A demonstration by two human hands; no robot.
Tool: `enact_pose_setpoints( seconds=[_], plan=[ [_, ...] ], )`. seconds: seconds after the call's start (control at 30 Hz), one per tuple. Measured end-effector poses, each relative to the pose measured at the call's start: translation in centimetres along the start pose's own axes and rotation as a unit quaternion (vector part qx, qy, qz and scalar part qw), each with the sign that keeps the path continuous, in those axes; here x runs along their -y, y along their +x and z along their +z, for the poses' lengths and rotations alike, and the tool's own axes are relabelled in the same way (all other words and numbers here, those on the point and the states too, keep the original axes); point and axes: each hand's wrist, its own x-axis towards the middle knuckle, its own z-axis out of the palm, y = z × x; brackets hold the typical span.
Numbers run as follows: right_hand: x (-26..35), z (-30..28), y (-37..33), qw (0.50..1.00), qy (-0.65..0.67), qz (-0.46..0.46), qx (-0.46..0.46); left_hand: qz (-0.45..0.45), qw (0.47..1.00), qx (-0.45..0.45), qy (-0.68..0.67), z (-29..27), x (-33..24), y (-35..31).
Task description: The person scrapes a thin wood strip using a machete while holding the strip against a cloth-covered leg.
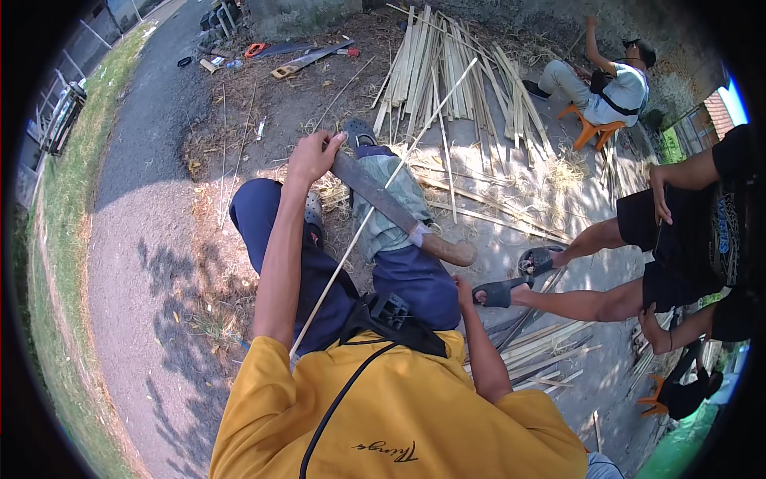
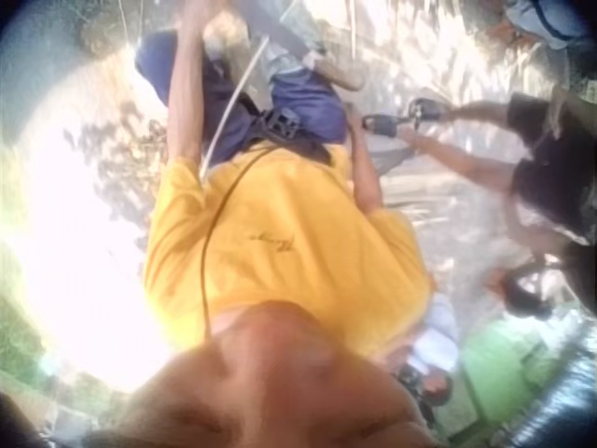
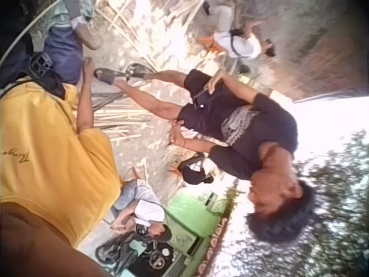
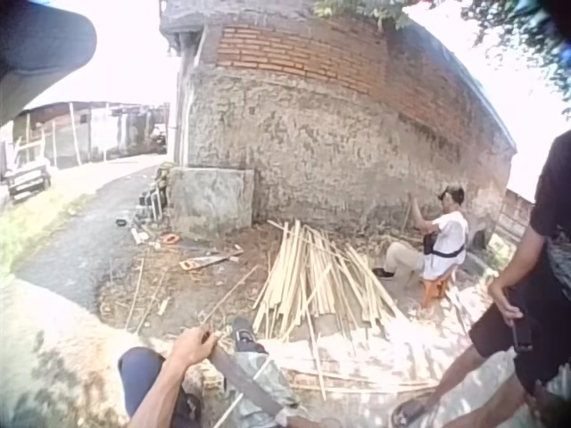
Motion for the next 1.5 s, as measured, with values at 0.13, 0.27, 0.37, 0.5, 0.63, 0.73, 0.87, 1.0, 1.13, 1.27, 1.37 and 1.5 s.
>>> enact_pose_setpoints(
  seconds=[0.13,0.27,0.37,0.5,0.63,0.73,0.87,1.0,1.13,1.27,1.37,1.5],
  plan=[
    [8.0,-4.1,11.0,0.988,0.115,-0.014,-0.106,0.012,1.000,0.012,-0.025,2.4,-1.4,0.9],
    [21.2,-7.0,9.5,0.973,0.189,-0.084,-0.097,-0.021,0.999,0.016,-0.026,1.3,-0.5,0.5],
    [30.3,-7.0,5.1,0.969,0.137,-0.207,-0.013,-0.021,0.999,0.006,-0.029,0.8,-0.4,0.3],
    [37.2,-2.1,0.1,0.910,-0.230,-0.344,0.026,0.111,0.973,-0.202,-0.009,-1.2,-0.8,-1.9],
    [35.6,-0.2,-0.7,0.898,-0.337,-0.281,0.022,0.083,0.984,-0.136,-0.078,-2.1,-3.9,-8.6],
    [34.9,0.6,-1.1,0.916,-0.316,-0.246,0.033,-0.009,0.974,0.120,-0.189,-4.2,-3.4,-16.1],
    [33.0,1.6,-0.7,0.920,-0.291,-0.262,0.006,-0.034,0.945,0.290,-0.148,-3.1,-0.9,-22.3],
    [30.9,1.9,0.6,0.923,-0.276,-0.267,0.002,-0.029,0.943,0.308,-0.125,-1.9,-0.1,-22.9],
    [30.2,1.6,0.7,0.928,-0.252,-0.275,-0.020,-0.021,0.941,0.314,-0.125,-1.2,0.1,-22.7],
    [30.5,0.8,0.1,0.939,-0.196,-0.280,-0.043,-0.069,0.944,0.273,-0.169,-2.9,-2.3,-21.4],
    [31.7,-0.6,-0.3,0.945,-0.137,-0.297,-0.032,-0.130,0.936,0.219,-0.244,-4.6,-5.3,-19.6],
    [33.1,-2.4,0.8,0.945,-0.087,-0.313,-0.036,0.014,0.970,0.159,-0.185,-2.4,-6.2,-15.6]
  ],
)
